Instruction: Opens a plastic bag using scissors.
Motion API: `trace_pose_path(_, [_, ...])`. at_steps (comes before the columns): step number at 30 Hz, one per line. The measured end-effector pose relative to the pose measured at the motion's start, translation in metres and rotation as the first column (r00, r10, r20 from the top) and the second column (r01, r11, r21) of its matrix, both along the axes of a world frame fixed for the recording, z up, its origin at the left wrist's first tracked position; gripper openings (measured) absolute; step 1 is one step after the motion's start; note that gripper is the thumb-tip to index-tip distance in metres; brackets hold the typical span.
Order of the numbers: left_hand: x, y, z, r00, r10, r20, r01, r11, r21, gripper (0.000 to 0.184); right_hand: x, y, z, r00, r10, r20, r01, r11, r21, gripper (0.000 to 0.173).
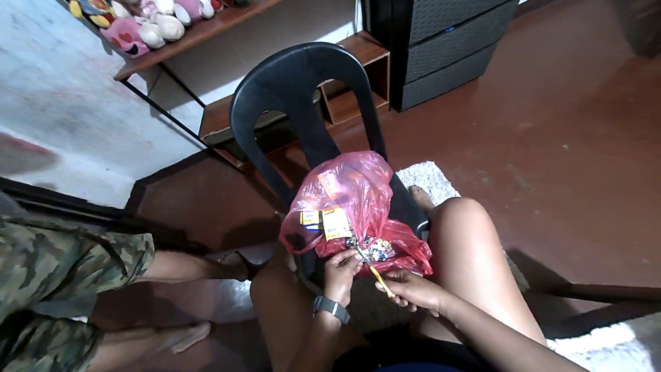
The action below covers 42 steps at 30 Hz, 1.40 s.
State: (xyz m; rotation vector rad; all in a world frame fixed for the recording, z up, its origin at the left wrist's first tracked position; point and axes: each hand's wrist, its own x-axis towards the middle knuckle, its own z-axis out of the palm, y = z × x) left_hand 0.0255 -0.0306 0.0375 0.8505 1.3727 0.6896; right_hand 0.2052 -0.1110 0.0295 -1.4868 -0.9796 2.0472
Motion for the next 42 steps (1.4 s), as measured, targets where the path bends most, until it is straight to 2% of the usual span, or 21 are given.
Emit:
trace_pose_path(5, [-0.0008,0.0027,-0.0003,0.998,0.047,0.029,-0.046,0.999,-0.019,0.036,0.0018,-0.0013,-0.0003,0.999,0.003,-0.04,-0.003,1.0,0.002,0.026])
trace_pose_path(9, [0.0037,-0.0002,0.0033,0.997,0.063,0.048,-0.061,0.997,-0.037,0.048,-0.0013,-0.0016,0.0011,0.999,-0.034,-0.039,0.034,0.999,-0.002,0.032])
trace_pose_path(17, [0.0037,0.0003,0.0017,0.997,0.066,0.033,-0.065,0.997,-0.035,0.048,0.0,-0.0021,-0.002,0.994,-0.042,-0.097,0.039,0.999,-0.024,0.025])
trace_pose_path(23, [0.0071,-0.0038,0.0049,0.999,0.032,0.036,-0.03,0.998,-0.046,0.047,-0.0015,-0.0014,-0.0002,0.994,-0.067,-0.088,0.062,0.997,-0.053,0.036])
trace_pose_path(30, [0.0041,-0.0015,0.0018,0.998,0.063,0.017,-0.062,0.997,-0.036,0.046,-0.0011,-0.001,-0.0067,0.993,-0.071,-0.099,0.066,0.997,-0.048,0.023])
trace_pose_path(35, [0.0052,-0.0034,0.0047,0.998,0.056,0.021,-0.054,0.997,-0.051,0.046,-0.0012,-0.0013,-0.0037,0.992,-0.069,-0.105,0.063,0.996,-0.061,0.038])
trace_pose_path(37, [0.0053,-0.0034,0.0058,0.999,0.035,0.019,-0.034,0.998,-0.053,0.046,-0.0011,-0.0004,-0.0031,0.992,-0.069,-0.107,0.063,0.996,-0.058,0.037])
trace_pose_path(40, [0.0045,-0.0036,0.0062,1.0,0.012,0.023,-0.011,0.998,-0.061,0.043,-0.0002,0.0006,-0.0052,0.984,-0.128,-0.125,0.123,0.991,-0.048,0.027])
trace_pose_path(42, [0.004,-0.0044,0.0066,1.0,0.01,0.023,-0.009,0.998,-0.057,0.041,0.0011,0.0019,-0.0067,0.973,-0.196,-0.119,0.191,0.98,-0.056,0.027])
